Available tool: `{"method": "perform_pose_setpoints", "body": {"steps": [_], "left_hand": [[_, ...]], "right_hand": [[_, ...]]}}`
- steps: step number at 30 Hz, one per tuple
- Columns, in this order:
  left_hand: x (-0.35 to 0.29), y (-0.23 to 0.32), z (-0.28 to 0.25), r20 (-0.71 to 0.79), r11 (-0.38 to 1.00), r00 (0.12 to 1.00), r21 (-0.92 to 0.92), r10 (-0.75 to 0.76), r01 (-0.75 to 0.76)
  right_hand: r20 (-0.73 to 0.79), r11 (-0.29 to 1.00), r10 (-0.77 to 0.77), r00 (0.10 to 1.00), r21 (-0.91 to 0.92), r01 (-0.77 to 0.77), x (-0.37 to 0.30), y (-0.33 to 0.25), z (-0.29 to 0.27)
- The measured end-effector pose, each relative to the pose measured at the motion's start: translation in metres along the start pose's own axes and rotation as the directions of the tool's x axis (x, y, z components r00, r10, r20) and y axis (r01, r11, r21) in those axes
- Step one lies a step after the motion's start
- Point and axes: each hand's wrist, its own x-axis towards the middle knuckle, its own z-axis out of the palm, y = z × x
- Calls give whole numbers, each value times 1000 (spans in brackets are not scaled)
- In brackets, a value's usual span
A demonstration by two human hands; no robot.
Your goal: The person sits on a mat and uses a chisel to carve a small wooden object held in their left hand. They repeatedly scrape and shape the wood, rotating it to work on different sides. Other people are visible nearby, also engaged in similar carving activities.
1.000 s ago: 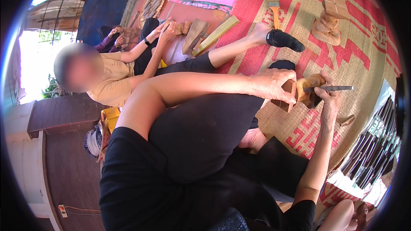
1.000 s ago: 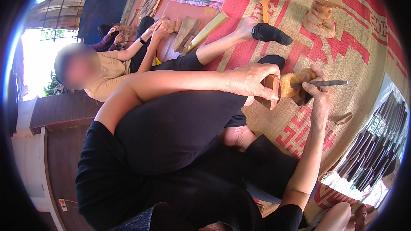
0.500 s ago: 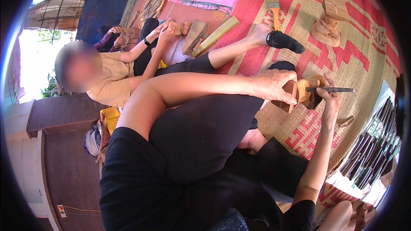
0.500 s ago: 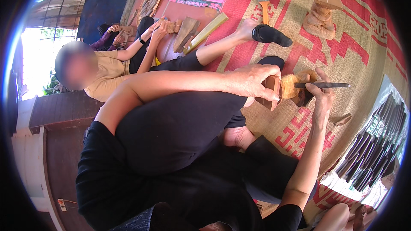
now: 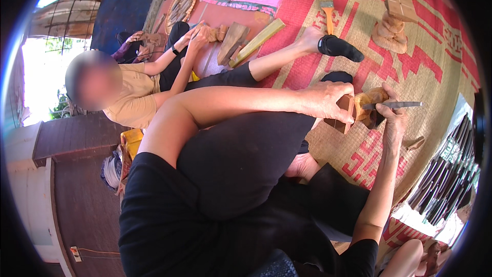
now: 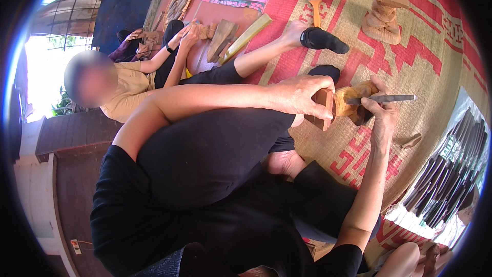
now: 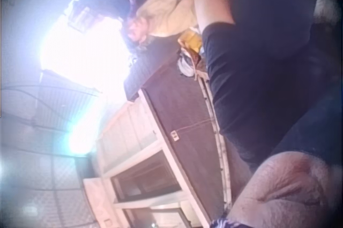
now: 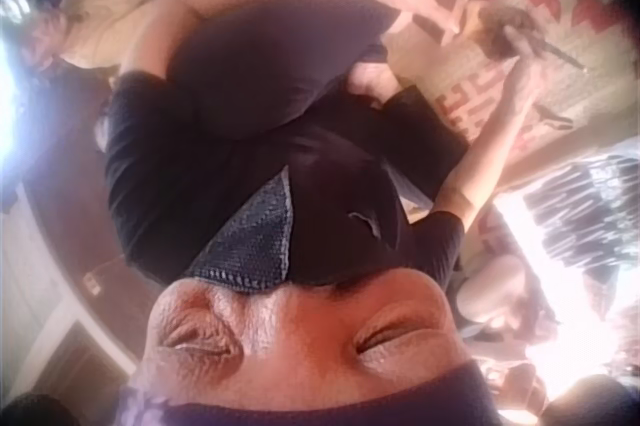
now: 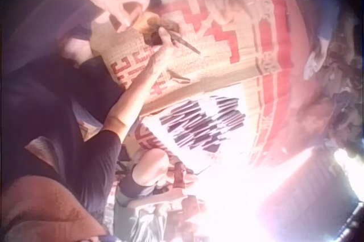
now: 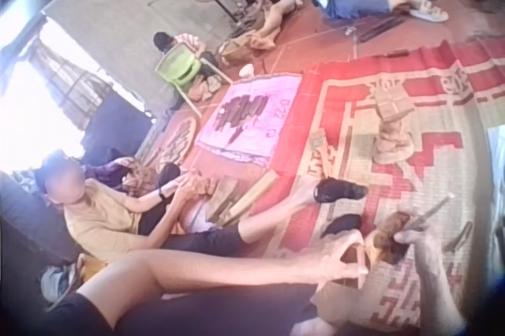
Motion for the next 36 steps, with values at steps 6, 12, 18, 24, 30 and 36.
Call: {"method": "perform_pose_setpoints", "body": {"steps": [6,12,18,24,30,36], "left_hand": [[2,-1,1,-3,1000,1000,12,21,-21],[1,-3,2,-2,1000,1000,8,19,-19],[2,1,1,-10,999,1000,35,14,-13],[1,-3,1,-1,1000,1000,8,4,-4],[1,-4,2,-6,1000,1000,17,9,-9],[0,-5,0,12,999,1000,-32,-3,3]], "right_hand": [[-42,996,85,996,-13,-86,3,-1,-9],[-33,998,-11,999,-59,9,-5,-11,6],[-65,998,67,996,9,-67,-5,-11,2],[-28,994,106,994,7,-106,0,0,-3],[-54,998,-55,997,32,56,0,1,-4],[-55,999,43,998,7,-43,-2,1,-6]]}}
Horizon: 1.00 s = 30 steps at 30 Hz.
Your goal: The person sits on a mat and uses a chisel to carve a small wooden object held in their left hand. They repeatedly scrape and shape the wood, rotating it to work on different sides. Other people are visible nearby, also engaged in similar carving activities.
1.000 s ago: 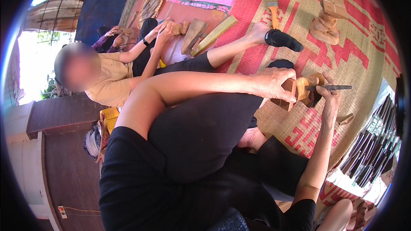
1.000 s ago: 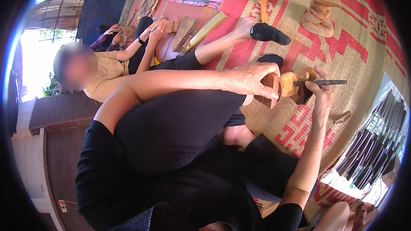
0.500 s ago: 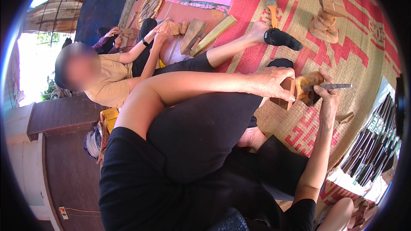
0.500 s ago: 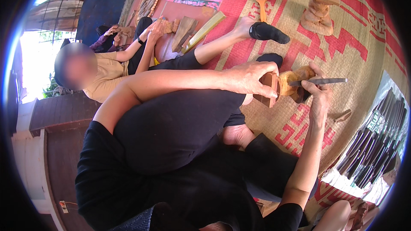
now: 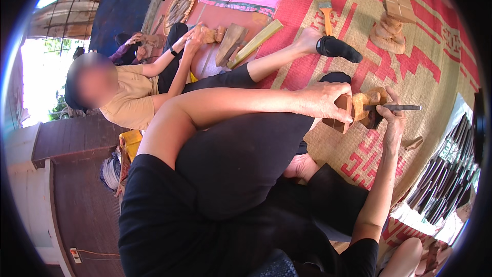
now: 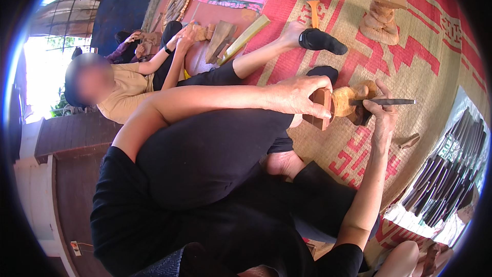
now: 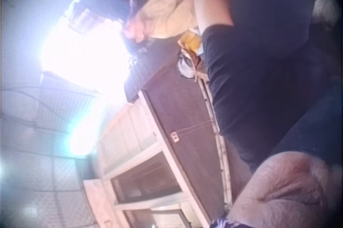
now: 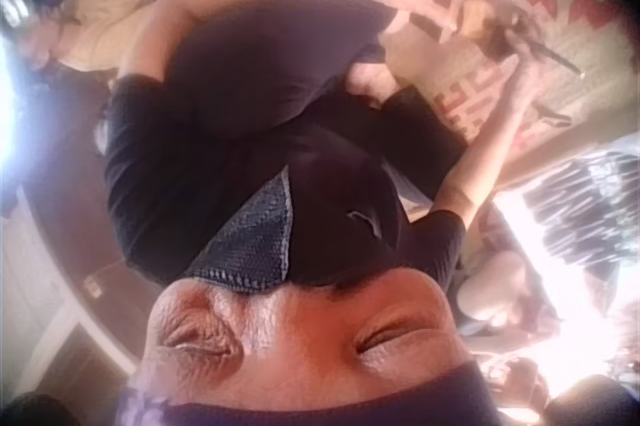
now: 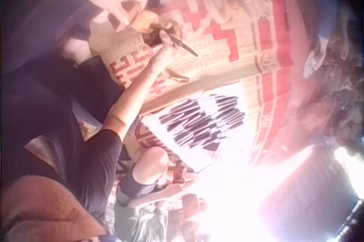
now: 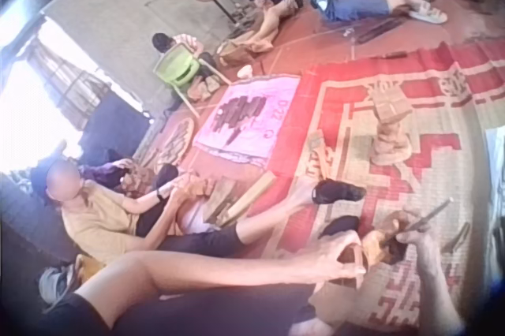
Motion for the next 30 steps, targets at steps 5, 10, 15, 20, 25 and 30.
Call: {"method": "perform_pose_setpoints", "body": {"steps": [5,10,15,20,25,30], "left_hand": [[0,-3,0,-5,1000,1000,1,18,-18],[-5,-3,-4,12,1000,1000,-21,-13,13],[-2,1,-6,21,996,998,72,-58,56],[-7,-3,-4,13,998,998,-2,-60,60],[-4,5,-8,16,996,996,-22,-88,88],[-5,2,-6,14,996,996,-14,-84,84]], "right_hand": [[-25,995,-95,995,18,96,-1,0,5],[-9,997,54,999,62,-53,-3,-5,10],[-51,994,-20,998,104,25,-3,-1,10],[-104,996,73,992,58,-67,-13,-12,23],[-106,996,47,993,84,-39,-2,3,4],[-65,994,27,998,108,-19,-3,10,11]]}}
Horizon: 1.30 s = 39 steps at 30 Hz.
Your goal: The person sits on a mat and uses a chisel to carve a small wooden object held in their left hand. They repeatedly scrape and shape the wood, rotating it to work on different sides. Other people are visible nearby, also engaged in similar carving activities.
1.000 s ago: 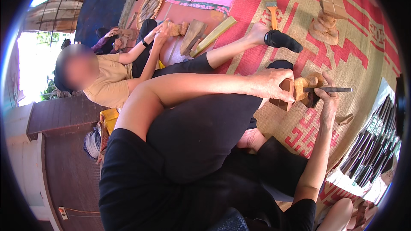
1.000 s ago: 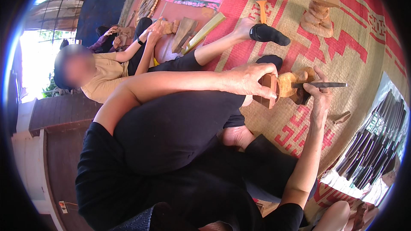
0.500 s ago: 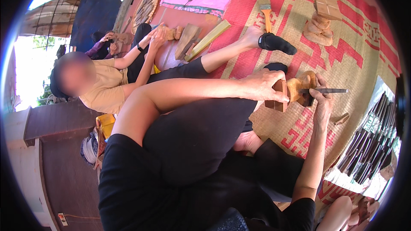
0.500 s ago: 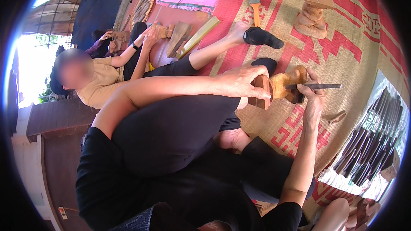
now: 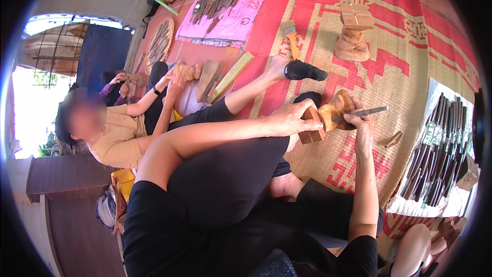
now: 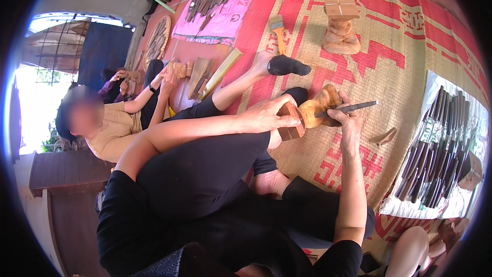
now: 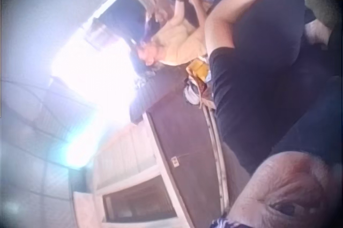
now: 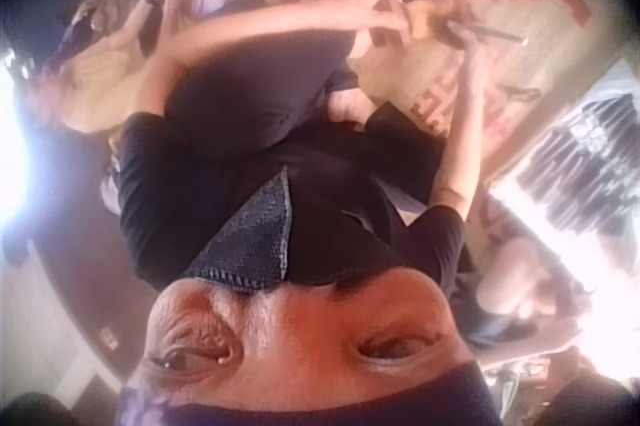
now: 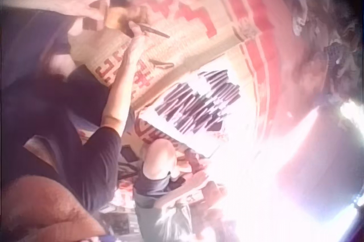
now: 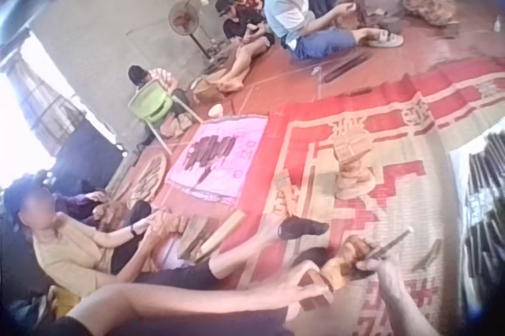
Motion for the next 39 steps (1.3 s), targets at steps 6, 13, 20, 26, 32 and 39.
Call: {"method": "perform_pose_setpoints", "body": {"steps": [6,13,20,26,32,39], "left_hand": [[4,1,1,10,999,999,19,-38,37],[5,-1,4,-45,999,999,-27,-26,25],[7,-1,5,-54,999,998,-20,-27,26],[8,-3,4,-60,999,997,8,-43,43],[10,-5,5,-54,993,997,-100,-62,57],[12,-10,7,-24,979,997,-192,-75,69]], "right_hand": [[-28,999,48,998,13,-47,3,-4,-6],[-18,1000,23,1000,14,-22,6,-5,-8],[17,999,-13,1000,-32,14,0,-11,0],[7,999,33,999,-27,-33,6,-6,-10],[66,999,-6,998,-31,8,4,-4,-4],[74,997,33,997,67,-38,7,-7,-8]]}}
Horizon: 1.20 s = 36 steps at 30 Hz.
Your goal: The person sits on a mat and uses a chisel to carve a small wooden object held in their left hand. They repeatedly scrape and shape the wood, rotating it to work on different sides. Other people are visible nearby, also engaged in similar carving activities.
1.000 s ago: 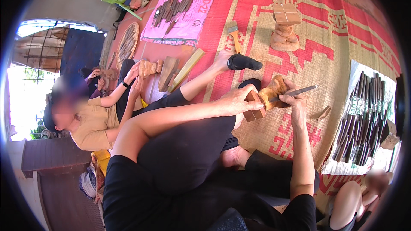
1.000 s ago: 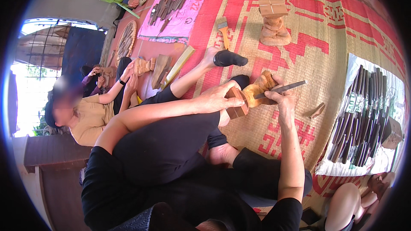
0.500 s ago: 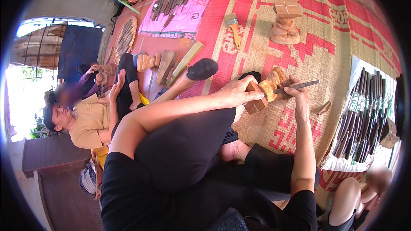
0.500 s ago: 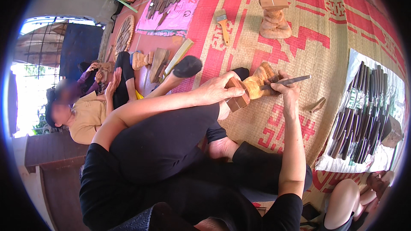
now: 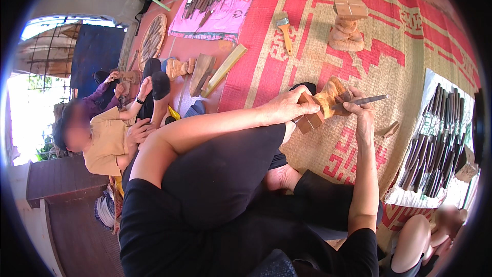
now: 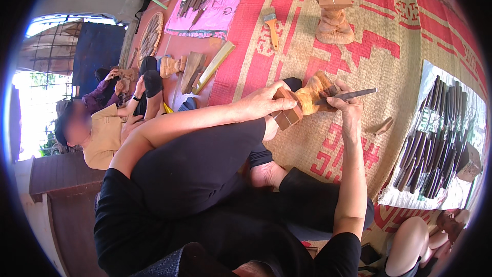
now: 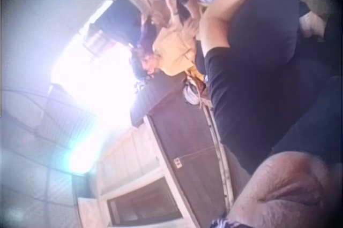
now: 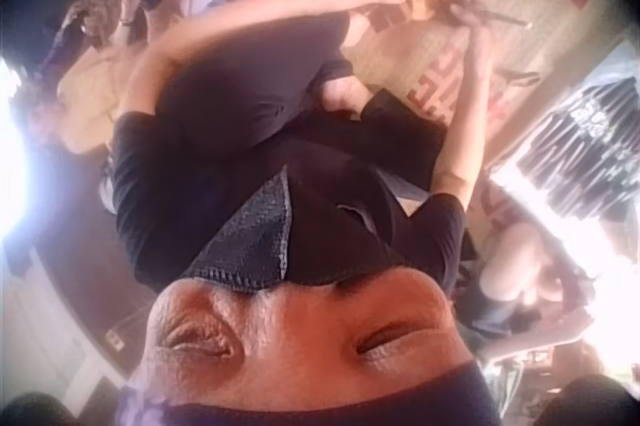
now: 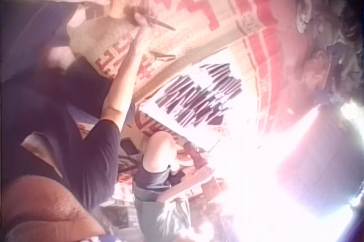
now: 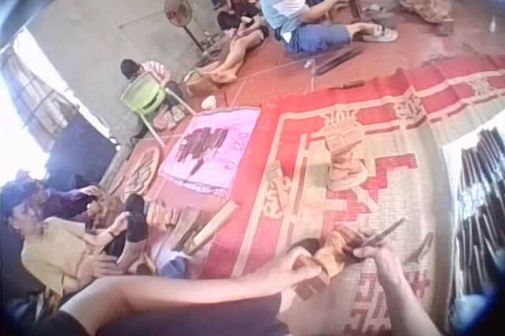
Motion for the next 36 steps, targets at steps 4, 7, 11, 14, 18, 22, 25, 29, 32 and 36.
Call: {"method": "perform_pose_setpoints", "body": {"steps": [4,7,11,14,18,22,25,29,32,36], "left_hand": [[-2,7,-2,29,992,999,-121,-41,44],[-4,7,-2,28,984,998,-167,-57,61],[-3,9,-4,26,978,997,-193,-79,83],[-1,11,0,13,940,995,-327,-99,98],[-3,11,0,10,927,993,-358,-117,113],[-6,12,0,-2,928,988,-345,-151,141],[-5,14,-1,28,928,989,-343,-145,146],[-3,12,-2,33,928,990,-343,-139,142],[-3,7,-2,22,929,988,-336,-155,154],[-3,7,-3,35,921,987,-356,-155,157]], "right_hand": [[24,996,-24,999,-91,26,4,10,-3],[15,998,54,998,33,-55,7,6,-3],[13,999,29,999,19,-30,-2,-5,8],[30,999,-6,1000,-38,7,0,-5,7],[-102,992,-37,994,-120,25,7,-1,-7],[-78,994,-25,997,-108,16,1,-6,-4],[15,1000,-5,1000,-15,5,-1,-3,3],[-63,999,-40,997,-14,39,6,4,-6],[-77,1000,-13,997,-15,12,1,-7,-4],[-5,999,-10,1000,-40,10,-2,-2,10]]}}
